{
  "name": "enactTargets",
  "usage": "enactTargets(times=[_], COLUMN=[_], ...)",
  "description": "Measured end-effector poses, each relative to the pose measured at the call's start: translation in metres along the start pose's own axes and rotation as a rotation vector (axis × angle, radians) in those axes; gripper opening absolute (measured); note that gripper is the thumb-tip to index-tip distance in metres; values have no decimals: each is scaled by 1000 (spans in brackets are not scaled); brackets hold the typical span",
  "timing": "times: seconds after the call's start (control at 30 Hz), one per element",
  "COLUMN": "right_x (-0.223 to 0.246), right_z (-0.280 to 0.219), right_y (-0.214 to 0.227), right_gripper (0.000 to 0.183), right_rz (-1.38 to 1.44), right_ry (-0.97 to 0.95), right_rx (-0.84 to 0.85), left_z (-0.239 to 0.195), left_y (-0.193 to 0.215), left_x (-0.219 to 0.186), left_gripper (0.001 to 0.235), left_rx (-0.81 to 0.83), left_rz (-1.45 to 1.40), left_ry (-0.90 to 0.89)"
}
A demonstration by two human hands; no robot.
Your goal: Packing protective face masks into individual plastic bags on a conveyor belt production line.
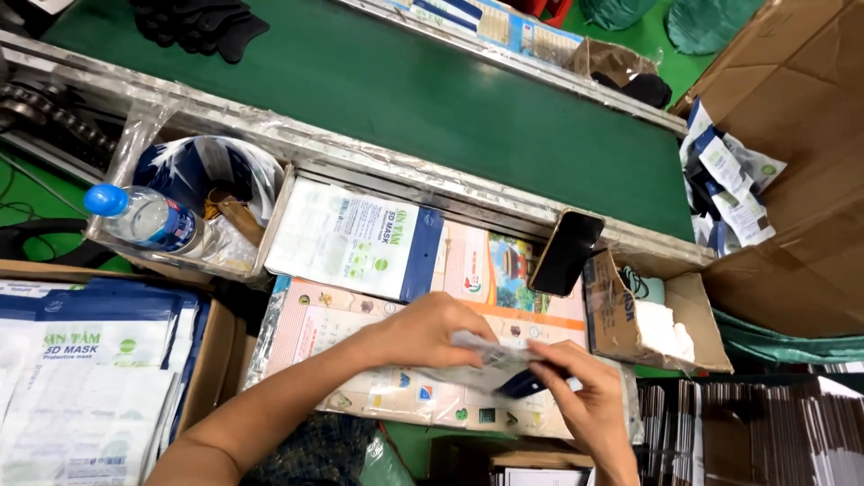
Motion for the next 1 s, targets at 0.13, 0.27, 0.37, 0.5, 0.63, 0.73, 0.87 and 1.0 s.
enactTargets(times=[0.13, 0.27, 0.37, 0.5, 0.63, 0.73, 0.87, 1.0], right_x=[24, 16, 17, 28, 17, -1, -28, -50], right_z=[15, 9, 8, 7, 1, -3, -11, -14], right_y=[-4, -12, -23, -30, -33, -33, -33, -36], right_gripper=[53, 61, 55, 48, 43, 39, 37, 36], right_rz=[-22, -203, -275, -354, -363, -390, -381, -349], right_ry=[-102, -47, -14, 15, 126, 134, 139, 215], right_rx=[-178, -158, -103, -24, -13, -22, -17, 14], left_z=[-2, -11, -15, -10, -4, 20, 76, 115], left_y=[72, 147, 166, 148, 147, 172, 235, 292], left_x=[-4, 65, 90, 76, 91, 84, 78, 121], left_gripper=[44, 65, 74, 74, 63, 55, 98, 123], left_rx=[-160, -365, -503, -676, -837, -879, -962, -788], left_rz=[27, 528, 969, 1645, 1448, 987, 1075, 1130], left_ry=[311, 543, 526, 123, -23, -152, -44, 489])
Point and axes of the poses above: each hand's wrist, its own z-axis towards the middle knuckle, its own y-axis out of the back of the hand, x = y × z, the point moved 4 cm from there along z, towards the middle knuckle, and after that the axes turned 13 degrees about -x, right-handed, at the moved point
